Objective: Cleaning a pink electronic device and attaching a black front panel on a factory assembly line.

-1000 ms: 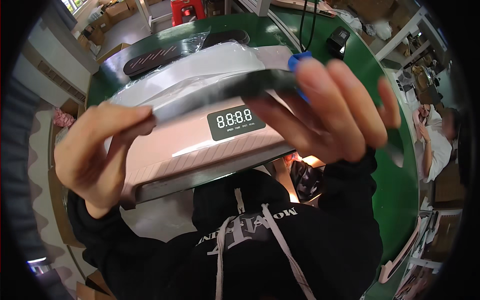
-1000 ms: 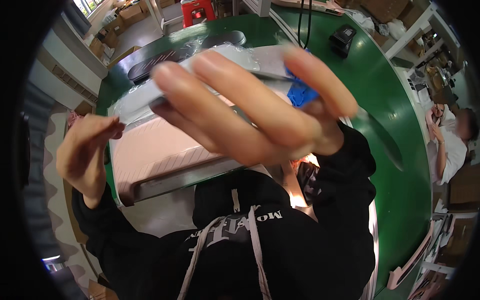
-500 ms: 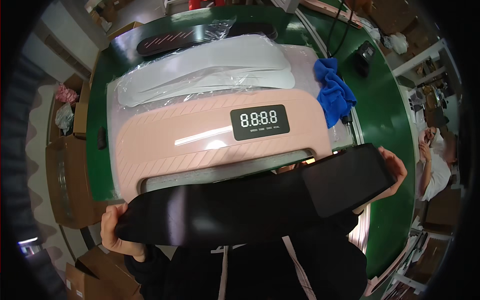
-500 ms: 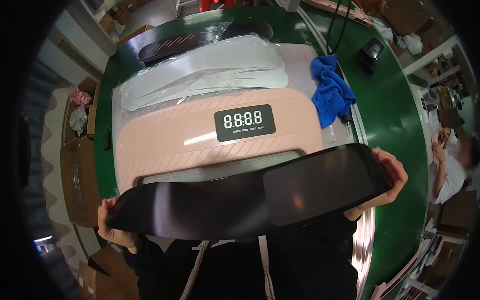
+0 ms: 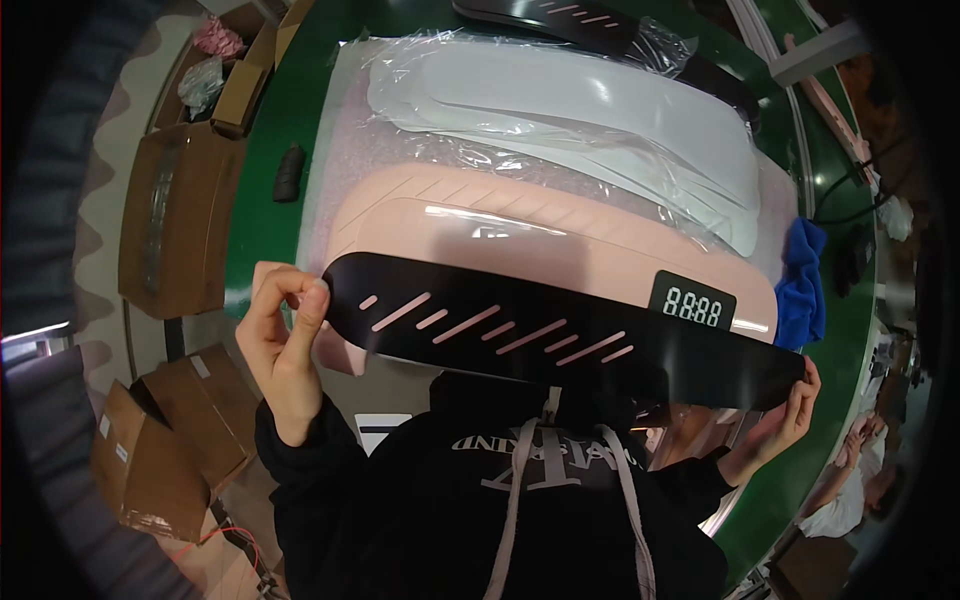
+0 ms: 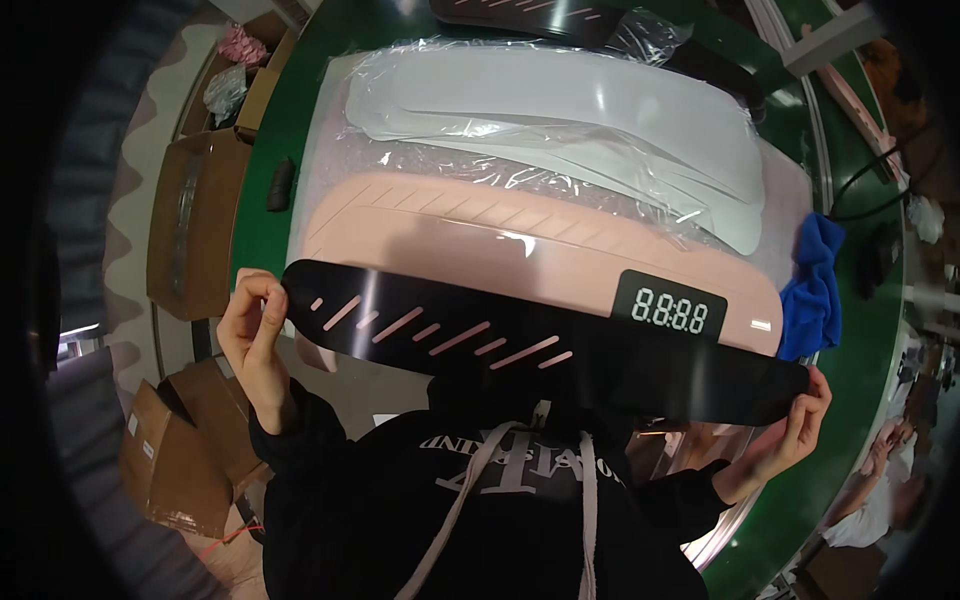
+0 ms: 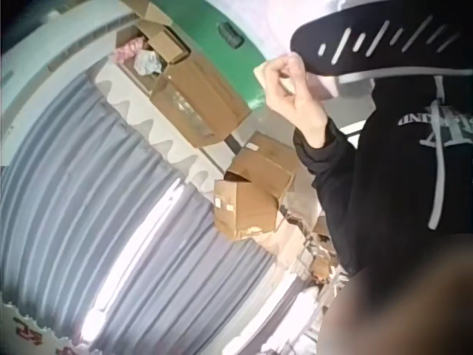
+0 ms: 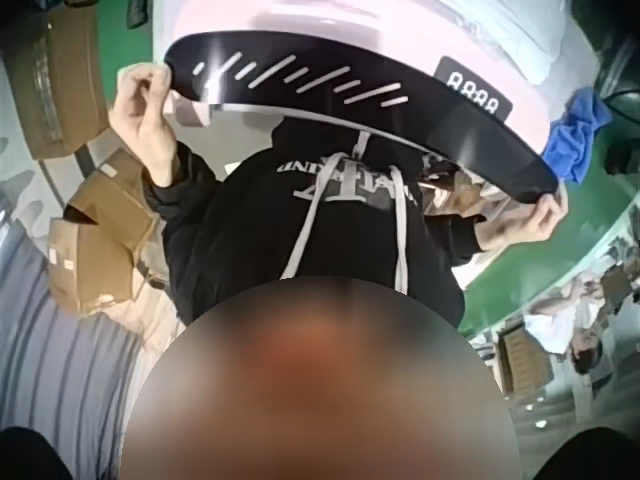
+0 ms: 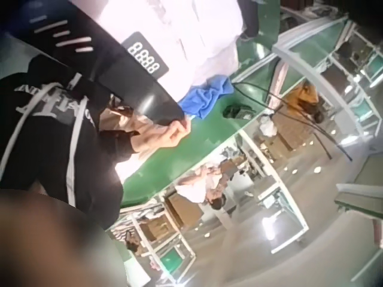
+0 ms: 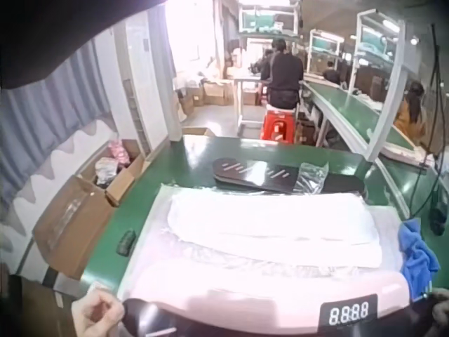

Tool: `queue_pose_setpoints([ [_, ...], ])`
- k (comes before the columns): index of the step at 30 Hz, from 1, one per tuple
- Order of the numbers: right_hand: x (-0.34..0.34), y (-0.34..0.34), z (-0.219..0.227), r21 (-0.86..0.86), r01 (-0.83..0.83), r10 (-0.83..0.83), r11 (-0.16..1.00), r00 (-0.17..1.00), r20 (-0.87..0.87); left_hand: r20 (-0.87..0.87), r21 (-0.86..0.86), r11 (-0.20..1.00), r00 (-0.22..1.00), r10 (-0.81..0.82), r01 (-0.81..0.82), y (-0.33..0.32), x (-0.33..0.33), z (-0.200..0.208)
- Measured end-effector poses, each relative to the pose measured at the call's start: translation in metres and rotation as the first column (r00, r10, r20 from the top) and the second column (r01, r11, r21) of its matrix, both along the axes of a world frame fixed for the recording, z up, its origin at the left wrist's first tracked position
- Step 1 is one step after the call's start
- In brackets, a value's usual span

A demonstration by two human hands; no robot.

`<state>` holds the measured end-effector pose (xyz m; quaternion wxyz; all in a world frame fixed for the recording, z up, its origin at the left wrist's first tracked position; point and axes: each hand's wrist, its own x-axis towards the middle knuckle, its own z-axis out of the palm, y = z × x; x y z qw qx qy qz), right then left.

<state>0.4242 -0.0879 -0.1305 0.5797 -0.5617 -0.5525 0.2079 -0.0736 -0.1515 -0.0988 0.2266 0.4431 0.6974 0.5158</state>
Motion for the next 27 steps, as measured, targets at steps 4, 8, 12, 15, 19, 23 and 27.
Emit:
queue_pose_setpoints([
  [4, -0.016, 0.025, -0.003, -0.094, -0.119, 0.129, 0.988, 0.986, 0.109, -0.157, -0.101, 0.995, 0.988, 0.005, -0.021, 0.026, 0.003, -0.002],
  [8, -0.03, 0.035, -0.005, -0.207, -0.144, 0.125, 0.968, 0.987, -0.103, -0.241, -0.15, 0.988, 0.97, -0.019, -0.018, 0.044, 0.008, -0.008],
  [12, -0.025, 0.033, -0.006, -0.282, -0.129, 0.073, 0.951, 0.977, -0.202, -0.231, -0.21, 0.978, 0.971, -0.058, 0.009, 0.048, 0.005, -0.013],
  [15, -0.031, 0.036, -0.005, -0.322, -0.071, 0.001, 0.944, 0.977, -0.213, -0.281, -0.23, 0.973, 0.956, -0.079, 0.012, 0.048, 0.005, -0.016],
  [19, -0.005, 0.031, -0.001, -0.382, 0.052, -0.113, 0.923, 0.984, -0.138, -0.36, -0.246, 0.969, 0.926, -0.109, 0.019, 0.049, 0.002, -0.017],
  [23, 0.017, 0.026, -0.006, -0.381, 0.261, -0.278, 0.887, 0.961, 0.013, -0.334, -0.257, 0.966, 0.938, -0.09, 0.001, 0.052, 0.008, -0.017],
  [27, 0.005, 0.029, -0.001, -0.374, 0.363, -0.393, 0.853, 0.92, -0.005, -0.351, -0.238, 0.971, 0.934, -0.069, -0.018, 0.05, 0.007, -0.018],
])
